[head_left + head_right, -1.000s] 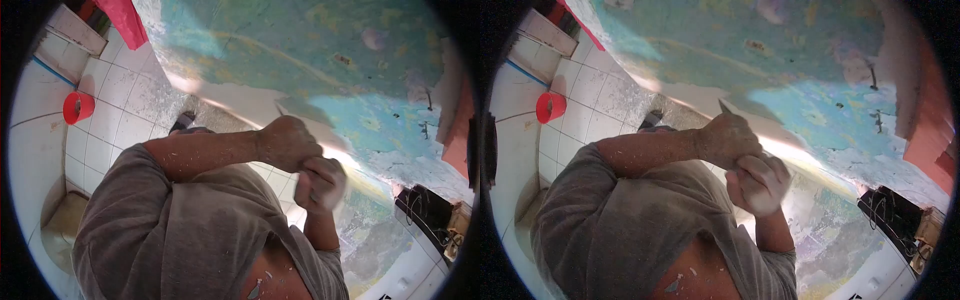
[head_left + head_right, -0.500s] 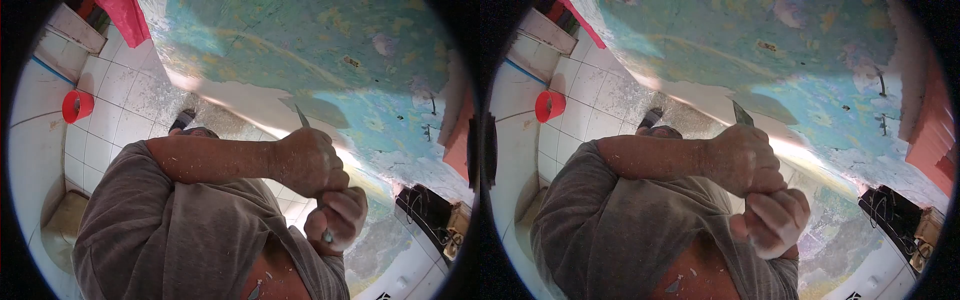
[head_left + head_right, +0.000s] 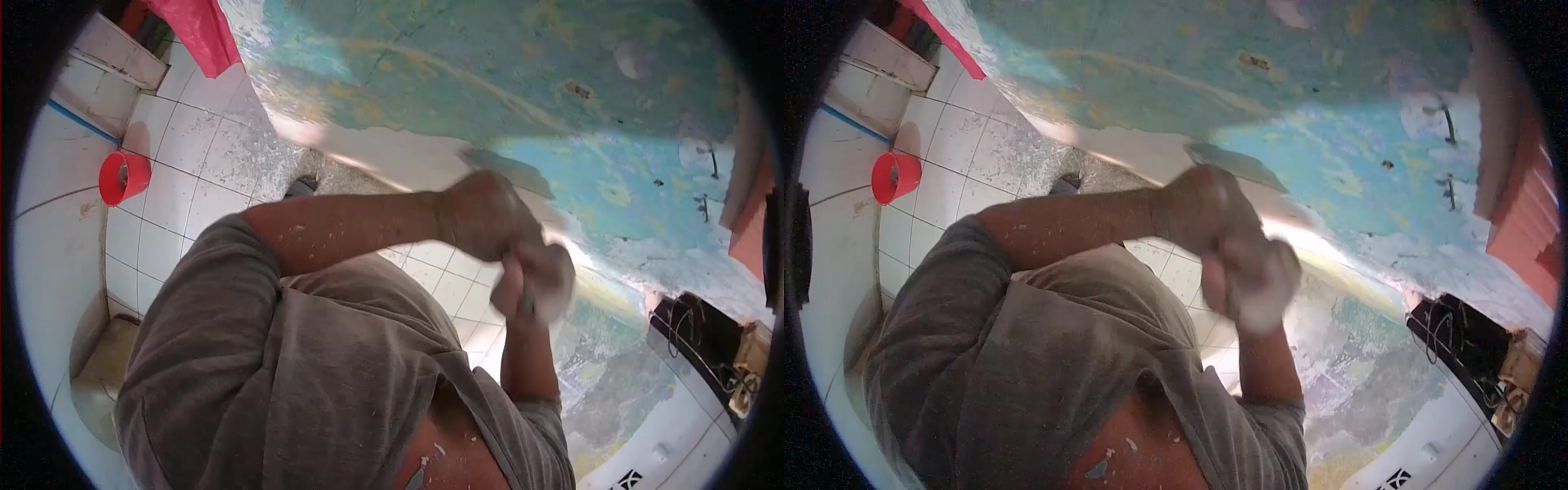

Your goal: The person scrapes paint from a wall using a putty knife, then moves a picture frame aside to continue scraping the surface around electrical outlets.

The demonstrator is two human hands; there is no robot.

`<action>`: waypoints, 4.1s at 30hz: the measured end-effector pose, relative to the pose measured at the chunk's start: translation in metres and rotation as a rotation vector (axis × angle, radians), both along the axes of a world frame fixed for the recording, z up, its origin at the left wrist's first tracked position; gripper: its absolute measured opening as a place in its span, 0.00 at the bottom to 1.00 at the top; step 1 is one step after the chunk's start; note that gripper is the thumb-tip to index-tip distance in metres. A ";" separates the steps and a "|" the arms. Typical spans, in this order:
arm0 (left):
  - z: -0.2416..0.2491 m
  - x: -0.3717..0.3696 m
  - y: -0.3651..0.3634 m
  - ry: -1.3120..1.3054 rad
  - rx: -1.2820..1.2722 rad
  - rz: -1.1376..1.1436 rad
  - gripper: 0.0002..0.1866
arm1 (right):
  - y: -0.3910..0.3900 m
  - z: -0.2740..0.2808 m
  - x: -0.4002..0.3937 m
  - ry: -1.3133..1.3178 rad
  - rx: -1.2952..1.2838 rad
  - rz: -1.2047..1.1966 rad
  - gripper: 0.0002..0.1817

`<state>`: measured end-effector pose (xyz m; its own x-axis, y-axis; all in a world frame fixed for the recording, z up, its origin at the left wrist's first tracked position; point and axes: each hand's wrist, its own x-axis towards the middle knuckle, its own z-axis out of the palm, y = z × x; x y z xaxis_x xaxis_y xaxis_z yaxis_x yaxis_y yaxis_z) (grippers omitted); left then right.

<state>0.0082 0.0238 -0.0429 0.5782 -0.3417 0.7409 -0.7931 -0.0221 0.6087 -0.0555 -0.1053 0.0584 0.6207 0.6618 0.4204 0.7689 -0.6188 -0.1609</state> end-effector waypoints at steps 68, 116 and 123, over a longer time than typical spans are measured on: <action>-0.041 -0.005 0.002 -0.017 0.155 0.101 0.07 | -0.014 -0.046 0.015 -0.039 0.049 0.213 0.18; -0.010 -0.003 0.026 0.092 0.162 0.110 0.10 | 0.008 -0.022 0.021 -0.006 0.110 0.172 0.15; 0.003 0.002 0.011 -0.098 0.020 0.137 0.09 | 0.002 0.004 0.001 -0.181 -0.140 0.090 0.11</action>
